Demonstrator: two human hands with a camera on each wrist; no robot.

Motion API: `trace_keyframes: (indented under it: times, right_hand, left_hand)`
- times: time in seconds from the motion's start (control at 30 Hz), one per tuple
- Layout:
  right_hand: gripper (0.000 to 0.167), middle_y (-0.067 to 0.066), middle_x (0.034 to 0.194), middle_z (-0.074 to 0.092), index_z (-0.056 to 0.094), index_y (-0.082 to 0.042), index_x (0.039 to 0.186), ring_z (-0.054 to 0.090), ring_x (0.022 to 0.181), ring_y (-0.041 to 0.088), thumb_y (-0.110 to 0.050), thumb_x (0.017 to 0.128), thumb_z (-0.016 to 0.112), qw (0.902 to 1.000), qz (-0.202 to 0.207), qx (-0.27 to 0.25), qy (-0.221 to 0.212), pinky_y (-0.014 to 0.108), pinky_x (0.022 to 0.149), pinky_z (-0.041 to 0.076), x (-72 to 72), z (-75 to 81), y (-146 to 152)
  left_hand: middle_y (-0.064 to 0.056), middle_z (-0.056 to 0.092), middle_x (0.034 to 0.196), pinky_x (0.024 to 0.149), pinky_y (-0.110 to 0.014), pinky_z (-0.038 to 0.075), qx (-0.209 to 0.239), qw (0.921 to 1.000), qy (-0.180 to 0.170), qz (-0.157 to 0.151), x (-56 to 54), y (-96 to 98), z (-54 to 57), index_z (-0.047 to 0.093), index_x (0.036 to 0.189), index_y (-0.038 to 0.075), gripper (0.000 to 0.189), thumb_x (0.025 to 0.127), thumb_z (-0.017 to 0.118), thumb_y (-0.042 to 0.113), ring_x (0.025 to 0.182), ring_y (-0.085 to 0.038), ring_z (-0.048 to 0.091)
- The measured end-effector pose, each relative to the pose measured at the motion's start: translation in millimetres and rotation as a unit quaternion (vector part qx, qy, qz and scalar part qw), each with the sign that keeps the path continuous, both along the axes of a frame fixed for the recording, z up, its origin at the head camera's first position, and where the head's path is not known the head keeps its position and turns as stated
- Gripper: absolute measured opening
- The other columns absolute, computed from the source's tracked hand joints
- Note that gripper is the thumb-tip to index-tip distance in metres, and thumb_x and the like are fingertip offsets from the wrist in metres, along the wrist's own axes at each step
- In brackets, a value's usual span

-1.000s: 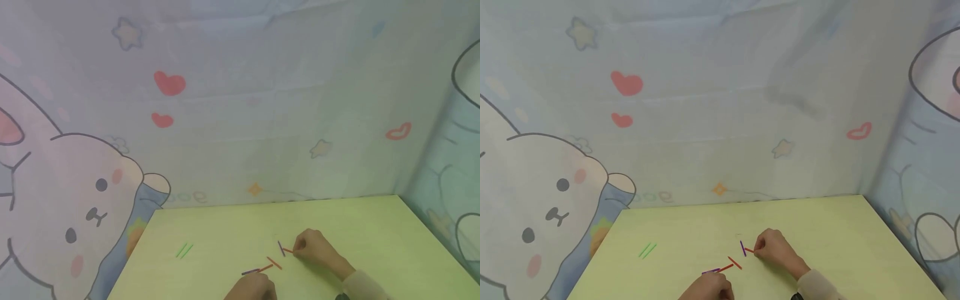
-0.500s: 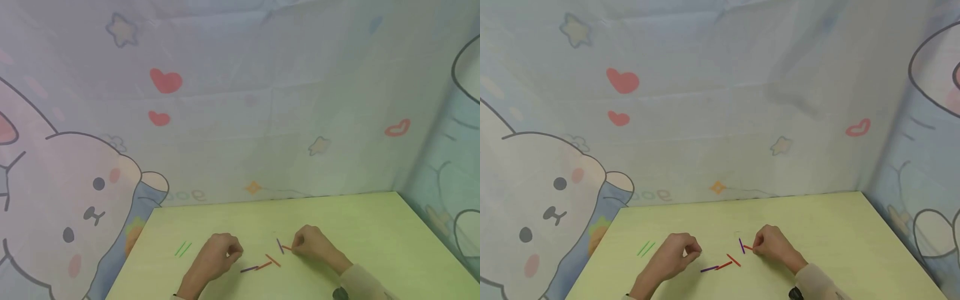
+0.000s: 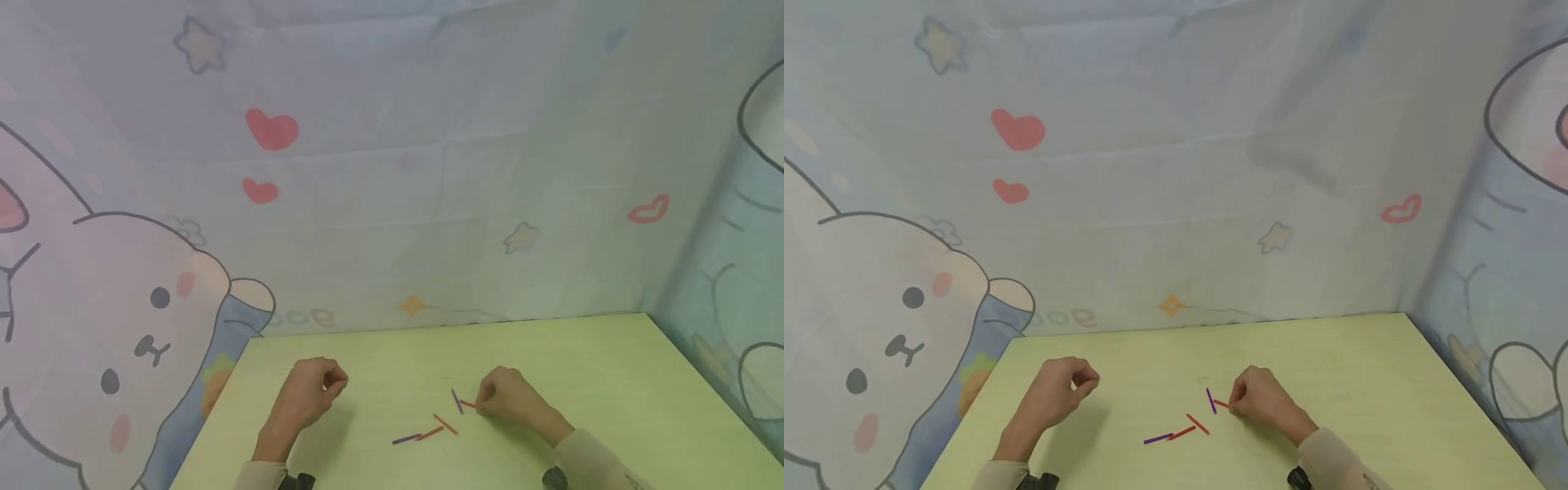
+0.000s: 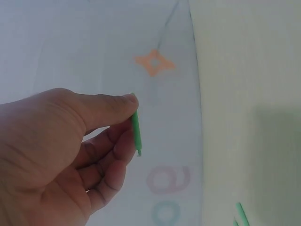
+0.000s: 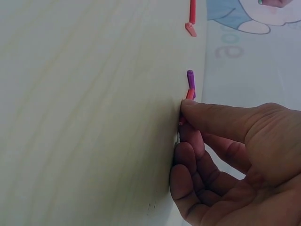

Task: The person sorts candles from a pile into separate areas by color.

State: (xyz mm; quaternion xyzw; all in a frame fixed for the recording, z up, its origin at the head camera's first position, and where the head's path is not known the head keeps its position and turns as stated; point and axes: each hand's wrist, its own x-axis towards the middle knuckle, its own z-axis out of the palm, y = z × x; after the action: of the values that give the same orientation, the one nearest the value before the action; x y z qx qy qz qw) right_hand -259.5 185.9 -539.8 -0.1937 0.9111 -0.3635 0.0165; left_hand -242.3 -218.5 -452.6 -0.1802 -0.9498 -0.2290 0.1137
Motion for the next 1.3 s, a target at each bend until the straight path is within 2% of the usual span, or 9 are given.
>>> trace_keyframes:
  times: [0.13,0.33,0.7,1.0,1.3]
  right_hand:
    - [0.014,-0.011,0.078,0.075,0.082,-0.014,0.079,0.066,0.080,0.010,-0.005,0.084,0.090,1.0000,0.002,-0.002,-0.003,0.044,0.080,0.062,0.5,0.5,0]
    - [0.013,-0.010,0.080,0.076,0.082,-0.013,0.080,0.067,0.083,0.011,-0.005,0.085,0.090,0.9999,-0.001,0.005,-0.009,0.048,0.084,0.063,1.5,1.9,0]
    - [0.012,-0.009,0.080,0.076,0.082,-0.012,0.080,0.067,0.082,0.012,-0.003,0.085,0.089,0.9999,-0.001,0.000,-0.012,0.046,0.082,0.063,1.3,2.9,0]
    - [0.012,-0.009,0.079,0.076,0.082,-0.011,0.080,0.067,0.081,0.012,-0.003,0.084,0.089,0.9998,-0.006,0.000,-0.017,0.046,0.082,0.063,1.7,3.8,-1]
    - [0.011,-0.009,0.078,0.076,0.082,-0.010,0.080,0.067,0.081,0.012,-0.002,0.084,0.088,0.9997,-0.010,0.003,-0.024,0.046,0.082,0.063,1.4,4.1,-1]
  left_hand:
    - [0.009,0.075,0.082,0.071,-0.032,0.059,0.015,0.9992,-0.001,0.038,-4.8,-17.8,-1.6,0.083,0.092,0.014,0.012,0.093,0.088,0.003,0.075,-0.006,0.066]
    - [0.003,0.077,0.085,0.073,-0.037,0.061,0.033,0.9969,-0.007,0.072,-9.9,-39.9,-9.8,0.083,0.093,0.009,0.006,0.094,0.086,0.004,0.077,-0.012,0.069]
    - [0.001,0.076,0.082,0.072,-0.044,0.061,0.026,0.9915,-0.018,0.126,-25.9,-71.1,-38.5,0.083,0.090,0.008,0.006,0.096,0.082,0.006,0.075,-0.017,0.070]
    - [-0.001,0.077,0.083,0.069,-0.044,0.061,0.015,0.9852,-0.054,0.162,-29.4,-80.1,-56.7,0.084,0.088,0.007,0.006,0.093,0.084,0.005,0.076,-0.020,0.071]
    - [-0.003,0.077,0.084,0.064,-0.041,0.059,0.017,0.9808,-0.079,0.178,-30.7,-81.2,-63.5,0.083,0.088,0.006,0.006,0.094,0.085,0.006,0.072,-0.019,0.070]
